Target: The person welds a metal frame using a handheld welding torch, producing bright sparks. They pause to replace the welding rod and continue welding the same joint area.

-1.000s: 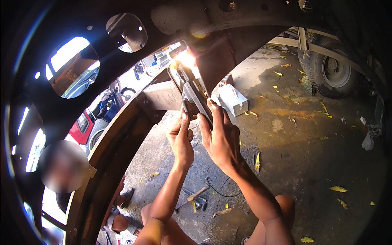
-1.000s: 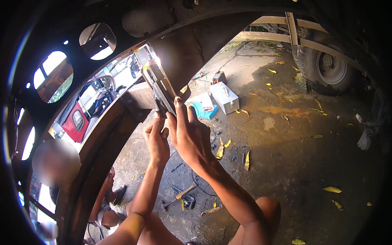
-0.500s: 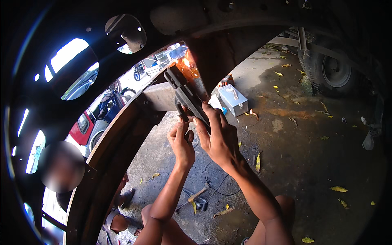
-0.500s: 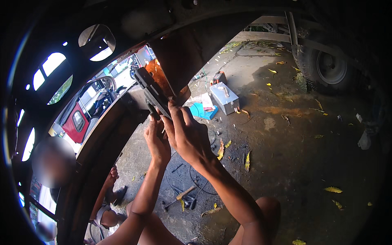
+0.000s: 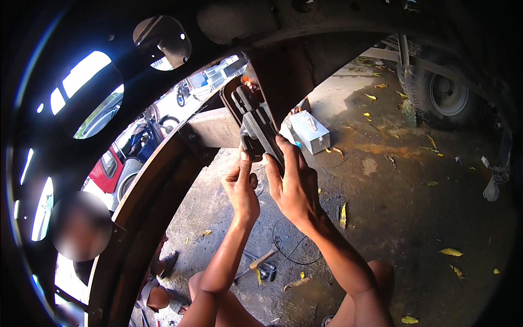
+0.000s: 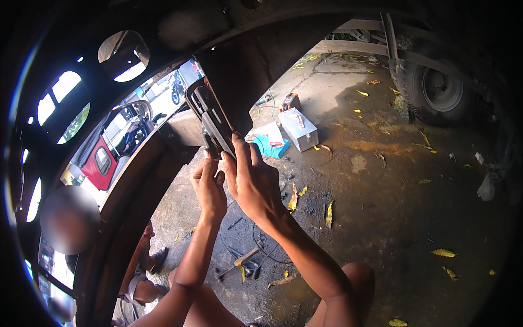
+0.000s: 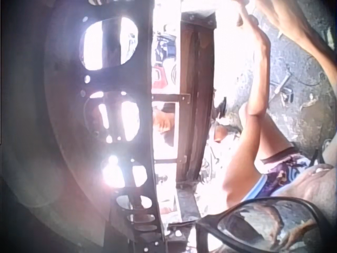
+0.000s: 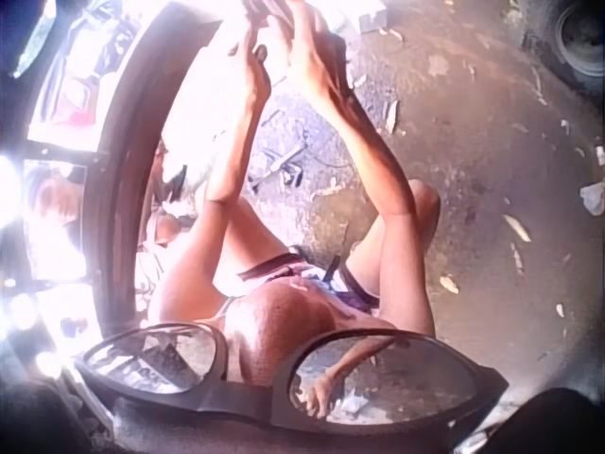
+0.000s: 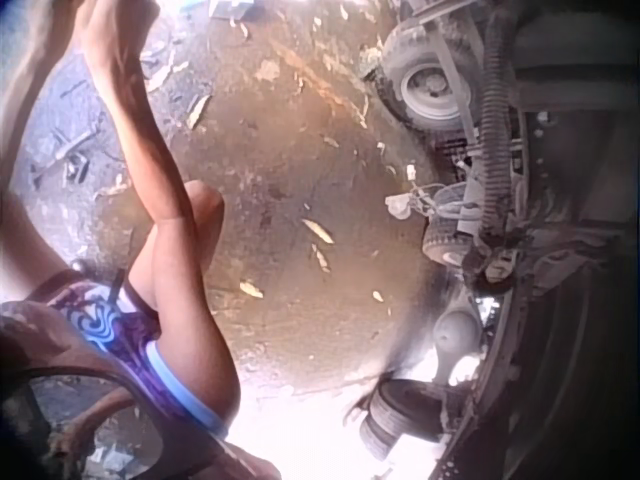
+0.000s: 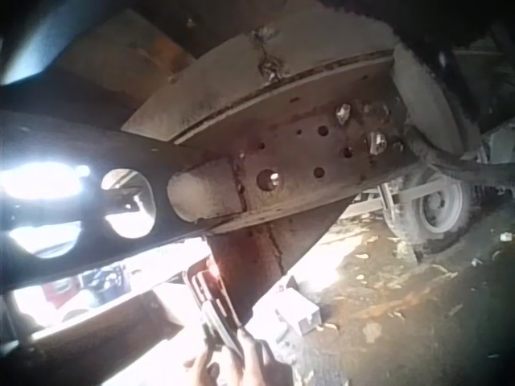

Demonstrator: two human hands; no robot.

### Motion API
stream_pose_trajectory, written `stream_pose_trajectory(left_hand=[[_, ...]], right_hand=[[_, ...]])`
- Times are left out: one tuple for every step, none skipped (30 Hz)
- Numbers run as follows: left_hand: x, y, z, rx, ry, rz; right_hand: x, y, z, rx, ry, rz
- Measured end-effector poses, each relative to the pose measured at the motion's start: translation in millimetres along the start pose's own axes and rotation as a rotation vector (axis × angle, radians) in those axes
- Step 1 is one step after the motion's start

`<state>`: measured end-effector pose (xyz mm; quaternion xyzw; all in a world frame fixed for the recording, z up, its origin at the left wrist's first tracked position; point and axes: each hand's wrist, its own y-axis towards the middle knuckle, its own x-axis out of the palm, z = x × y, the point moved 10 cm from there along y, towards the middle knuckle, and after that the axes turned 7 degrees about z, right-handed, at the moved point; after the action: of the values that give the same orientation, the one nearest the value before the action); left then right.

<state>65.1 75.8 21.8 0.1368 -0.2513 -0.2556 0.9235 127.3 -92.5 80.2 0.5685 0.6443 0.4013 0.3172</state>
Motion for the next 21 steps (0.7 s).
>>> stream_pose_trajectory(left_hand=[[-0.4,0.4,-0.3,0.000,0.000,-0.003],[-0.5,1.2,-0.8,0.001,-0.002,-0.005],[-0.3,1.9,-1.5,0.001,-0.004,-0.007],[-0.6,2.4,-1.9,0.003,-0.006,-0.006],[-0.9,3.2,-2.5,0.006,-0.006,-0.005],[-0.9,4.1,-3.0,0.010,-0.005,-0.005],[-3.0,5.0,-3.1,0.016,0.002,-0.001],[-3.9,5.0,-2.3,0.022,0.006,-0.004],[-5.0,5.2,-1.7,0.026,0.010,-0.006],[-2.9,5.5,-2.4,0.029,0.005,-0.019],[-1.5,5.8,-3.2,0.030,0.003,-0.026],[-0.1,6.0,-3.8,0.031,0.001,-0.033],[-0.5,5.9,-3.0,0.032,0.005,-0.032],[-0.6,5.6,-2.1,0.031,0.006,-0.029],[-0.7,5.4,-1.2,0.030,0.008,-0.025],[0.8,4.7,0.0,0.026,0.007,-0.021],[1.2,4.0,0.6,0.021,0.012,-0.018],[1.8,3.7,1.3,0.017,0.017,-0.015],[1.9,3.3,2.1,0.014,0.030,-0.015],[0.3,3.7,1.1,0.005,0.030,-0.016],[-1.3,4.0,0.0,-0.004,0.031,-0.018]], right_hand=[[0.9,-0.6,0.9,0.016,0.003,-0.018],[2.2,-0.8,2.5,0.032,0.005,-0.036],[1.2,-0.2,2.0,0.007,0.000,-0.016],[1.2,-0.2,2.3,-0.017,-0.003,0.003],[0.5,0.3,1.6,-0.041,-0.007,0.023],[0.5,1.7,1.7,-0.038,-0.020,0.018],[0.9,2.7,0.5,-0.032,-0.029,0.011],[1.9,2.4,0.5,-0.026,-0.029,0.006],[3.3,1.9,0.7,-0.021,-0.028,0.002],[3.9,1.2,2.7,-0.020,-0.026,0.001],[4.2,0.9,4.1,-0.019,-0.024,0.001],[3.7,1.5,4.3,-0.017,-0.036,-0.002],[3.4,2.2,2.8,-0.015,-0.044,-0.006],[3.4,2.8,1.6,-0.012,-0.052,-0.010],[3.8,2.9,1.4,-0.005,-0.053,-0.017],[3.6,3.1,1.8,0.003,-0.055,-0.022],[3.8,3.0,2.5,0.010,-0.057,-0.027],[2.9,3.2,2.0,0.003,-0.052,-0.013],[2.1,3.8,1.6,-0.004,-0.047,0.002],[1.0,4.2,0.9,-0.011,-0.042,0.016],[3.9,2.7,3.8,0.032,-0.014,-0.029]])
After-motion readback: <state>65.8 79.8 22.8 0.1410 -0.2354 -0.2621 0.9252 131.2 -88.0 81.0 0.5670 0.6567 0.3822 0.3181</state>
